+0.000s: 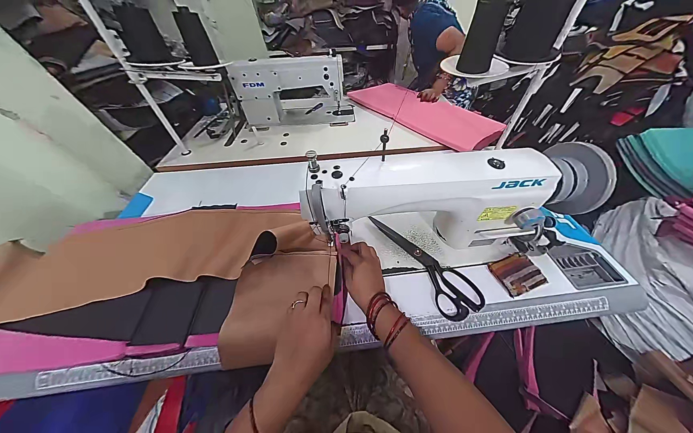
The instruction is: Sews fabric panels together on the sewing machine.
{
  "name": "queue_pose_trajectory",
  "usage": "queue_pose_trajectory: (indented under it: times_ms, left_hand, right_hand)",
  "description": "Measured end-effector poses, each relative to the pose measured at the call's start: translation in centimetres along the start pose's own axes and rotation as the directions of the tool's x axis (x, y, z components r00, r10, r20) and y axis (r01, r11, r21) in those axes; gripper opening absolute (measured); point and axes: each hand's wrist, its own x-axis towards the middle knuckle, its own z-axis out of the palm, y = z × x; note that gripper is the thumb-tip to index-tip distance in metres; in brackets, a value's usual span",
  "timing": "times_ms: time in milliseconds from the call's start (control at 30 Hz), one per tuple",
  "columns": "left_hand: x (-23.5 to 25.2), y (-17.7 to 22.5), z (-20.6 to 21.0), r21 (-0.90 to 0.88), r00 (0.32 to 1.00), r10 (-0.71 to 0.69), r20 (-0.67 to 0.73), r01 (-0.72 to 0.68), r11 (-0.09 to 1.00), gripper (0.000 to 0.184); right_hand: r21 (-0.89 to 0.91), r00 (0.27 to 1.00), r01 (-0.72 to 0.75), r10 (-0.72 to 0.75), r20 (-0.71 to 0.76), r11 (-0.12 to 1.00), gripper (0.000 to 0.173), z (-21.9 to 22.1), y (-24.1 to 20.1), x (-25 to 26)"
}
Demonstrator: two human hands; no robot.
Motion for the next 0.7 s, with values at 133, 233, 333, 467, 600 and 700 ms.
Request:
queue_pose_trajectory:
  times_ms: [133, 233, 333, 467, 600, 700]
  left_hand:
    - [3.0, -0.8, -4.5, -0.099, 0.889, -0.096, 0.449, 0.156, 0.983, 0.064]
    - [3.8, -0.4, -4.5, -0.154, 0.933, -0.101, 0.346, 0.162, 0.975, 0.048]
    - [3.8, 1.0, -3.1, -0.009, 0.928, -0.085, 0.363, 0.095, 0.995, 0.043]
    - [3.3, 1.5, -3.0, 0.072, 0.894, -0.068, 0.443, 0.040, 0.997, 0.051]
    - [1.9, 0.6, -1.0, 0.026, 0.976, 0.024, 0.217, -0.030, 0.999, 0.046]
    - [1.5, -0.3, 0.3, -0.041, 0.996, 0.087, 0.037, -0.086, 0.995, 0.040]
  right_hand:
    - [0.014, 0.999, -0.021, 0.020, 0.045, 1.000, 0.034, -0.3, -0.2, -0.1]
    - [0.041, 0.999, -0.015, 0.013, 0.037, 0.999, 0.033, -0.6, -0.1, 0.0]
    - [0.051, 0.999, -0.010, 0.007, 0.044, 0.999, 0.034, -0.7, -0.3, 0.0]
    - [0.064, 0.998, -0.009, 0.005, 0.061, 0.998, 0.037, -0.9, -0.2, -0.2]
    - [0.012, 0.997, -0.067, 0.066, 0.025, 0.998, 0.035, -1.2, -0.2, -1.1]
    - [-0.055, 0.996, -0.082, 0.084, 0.030, 0.995, 0.029, -1.7, -0.1, -2.5]
